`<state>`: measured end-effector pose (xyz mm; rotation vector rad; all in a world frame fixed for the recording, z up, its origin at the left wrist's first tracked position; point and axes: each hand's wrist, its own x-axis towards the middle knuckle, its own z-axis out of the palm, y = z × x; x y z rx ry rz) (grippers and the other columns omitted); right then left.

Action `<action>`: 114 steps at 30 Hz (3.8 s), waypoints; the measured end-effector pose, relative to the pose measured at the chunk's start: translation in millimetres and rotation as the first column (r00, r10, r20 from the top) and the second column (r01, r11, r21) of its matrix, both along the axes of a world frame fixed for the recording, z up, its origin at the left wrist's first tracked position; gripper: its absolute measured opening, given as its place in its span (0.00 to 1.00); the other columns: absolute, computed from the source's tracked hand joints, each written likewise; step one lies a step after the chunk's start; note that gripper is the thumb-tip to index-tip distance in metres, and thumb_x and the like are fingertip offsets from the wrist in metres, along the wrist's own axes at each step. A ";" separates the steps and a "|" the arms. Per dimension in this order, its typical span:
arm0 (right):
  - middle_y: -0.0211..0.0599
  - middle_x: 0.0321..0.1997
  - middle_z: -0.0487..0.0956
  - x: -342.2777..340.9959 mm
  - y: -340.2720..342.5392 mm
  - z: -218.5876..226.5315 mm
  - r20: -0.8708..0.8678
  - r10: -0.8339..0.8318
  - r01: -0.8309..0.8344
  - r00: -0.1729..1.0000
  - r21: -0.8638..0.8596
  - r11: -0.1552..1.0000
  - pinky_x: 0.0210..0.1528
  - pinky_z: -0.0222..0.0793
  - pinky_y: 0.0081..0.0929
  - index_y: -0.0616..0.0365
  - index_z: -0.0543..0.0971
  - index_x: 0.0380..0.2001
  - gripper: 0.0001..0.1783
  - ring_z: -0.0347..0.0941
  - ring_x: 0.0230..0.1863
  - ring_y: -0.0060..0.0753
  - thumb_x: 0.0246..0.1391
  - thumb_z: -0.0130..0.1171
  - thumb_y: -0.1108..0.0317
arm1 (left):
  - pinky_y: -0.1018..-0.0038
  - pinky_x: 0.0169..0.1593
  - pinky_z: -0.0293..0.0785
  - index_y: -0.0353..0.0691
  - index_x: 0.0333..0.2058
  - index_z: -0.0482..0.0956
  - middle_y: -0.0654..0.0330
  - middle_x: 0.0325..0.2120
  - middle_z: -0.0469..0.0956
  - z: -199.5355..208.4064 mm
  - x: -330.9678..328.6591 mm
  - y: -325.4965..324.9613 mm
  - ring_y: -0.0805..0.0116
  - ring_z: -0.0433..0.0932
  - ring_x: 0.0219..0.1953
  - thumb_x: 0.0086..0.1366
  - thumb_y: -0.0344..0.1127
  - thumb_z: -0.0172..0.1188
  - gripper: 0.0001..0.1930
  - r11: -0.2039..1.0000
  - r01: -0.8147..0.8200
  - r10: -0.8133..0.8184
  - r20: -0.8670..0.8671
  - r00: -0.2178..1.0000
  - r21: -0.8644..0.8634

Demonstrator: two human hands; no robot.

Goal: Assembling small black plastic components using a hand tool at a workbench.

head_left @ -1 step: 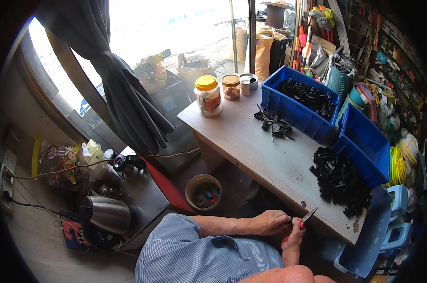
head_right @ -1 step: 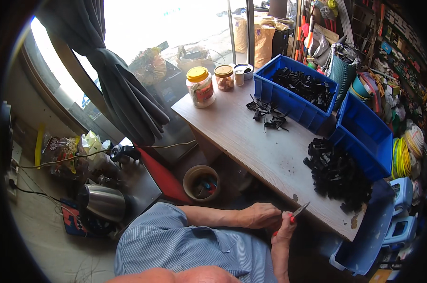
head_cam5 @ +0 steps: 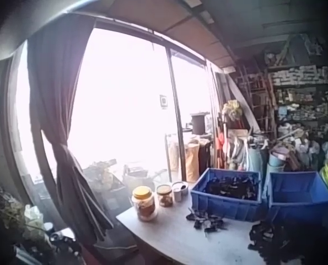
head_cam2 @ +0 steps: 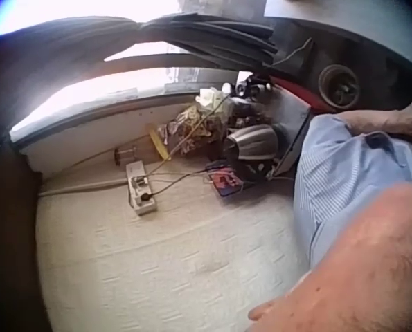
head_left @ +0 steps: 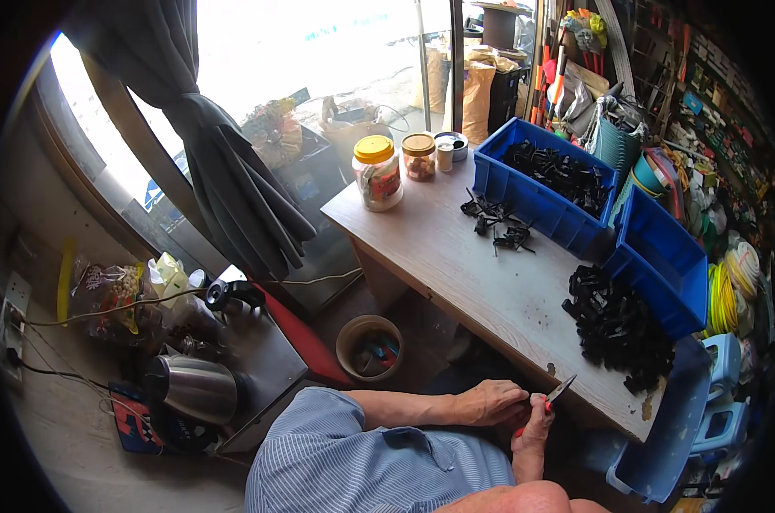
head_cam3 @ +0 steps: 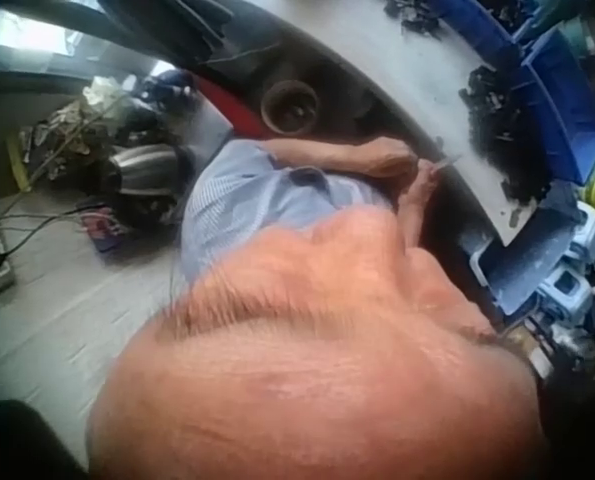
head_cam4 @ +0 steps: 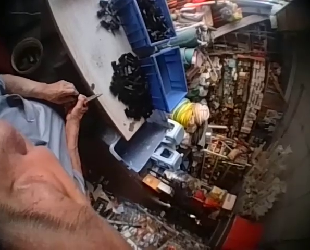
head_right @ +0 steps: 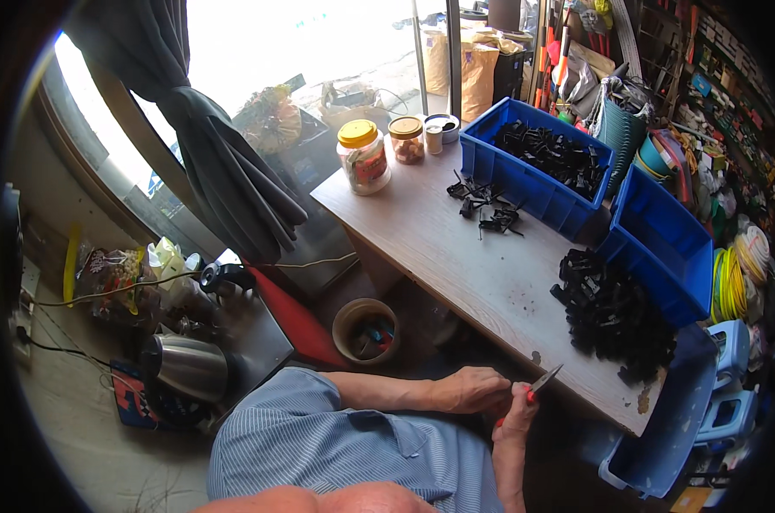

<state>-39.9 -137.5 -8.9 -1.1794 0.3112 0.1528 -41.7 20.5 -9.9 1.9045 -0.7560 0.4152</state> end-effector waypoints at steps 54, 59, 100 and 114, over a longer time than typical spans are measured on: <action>0.31 0.24 0.74 3.5 16.3 8.4 -0.190 0.368 -0.396 0.910 -0.137 0.908 0.23 0.75 0.23 0.63 0.69 0.50 0.25 0.73 0.22 0.23 0.57 0.54 0.55 | 0.83 0.34 0.72 0.29 0.42 0.77 0.64 0.28 0.81 9.5 45.4 -22.0 0.84 0.72 0.30 0.67 0.27 0.62 0.08 0.835 -0.424 0.191 -0.538 0.821 -0.351; 0.33 0.22 0.73 3.1 19.4 3.8 -0.246 0.331 -0.370 0.911 -0.137 0.919 0.22 0.75 0.24 0.64 0.69 0.48 0.21 0.71 0.19 0.23 0.55 0.51 0.61 | 0.84 0.32 0.71 0.30 0.40 0.78 0.65 0.25 0.79 13.6 43.0 -23.7 0.85 0.71 0.28 0.66 0.28 0.63 0.08 0.839 -0.451 0.248 -0.522 0.816 -0.305; 0.28 0.19 0.68 -6.9 -13.8 10.3 -0.205 0.007 0.002 0.979 0.042 0.999 0.25 0.79 0.35 0.54 0.71 0.36 0.10 0.70 0.20 0.25 0.51 0.52 0.64 | 0.73 0.41 0.79 0.34 0.55 0.73 0.49 0.45 0.80 99.5 213.8 -74.0 0.64 0.80 0.44 0.63 0.31 0.65 0.22 0.905 -0.229 0.211 -0.089 0.973 -0.359; 0.28 0.19 0.68 -6.8 -13.1 1.8 -0.144 0.042 -0.035 0.989 0.049 0.998 0.27 0.81 0.36 0.55 0.71 0.37 0.11 0.69 0.21 0.23 0.54 0.51 0.61 | 0.59 0.50 0.73 0.43 0.42 0.80 0.59 0.45 0.80 27.7 205.7 120.4 0.53 0.74 0.48 0.56 0.35 0.61 0.13 0.404 -0.763 0.725 0.333 0.603 0.504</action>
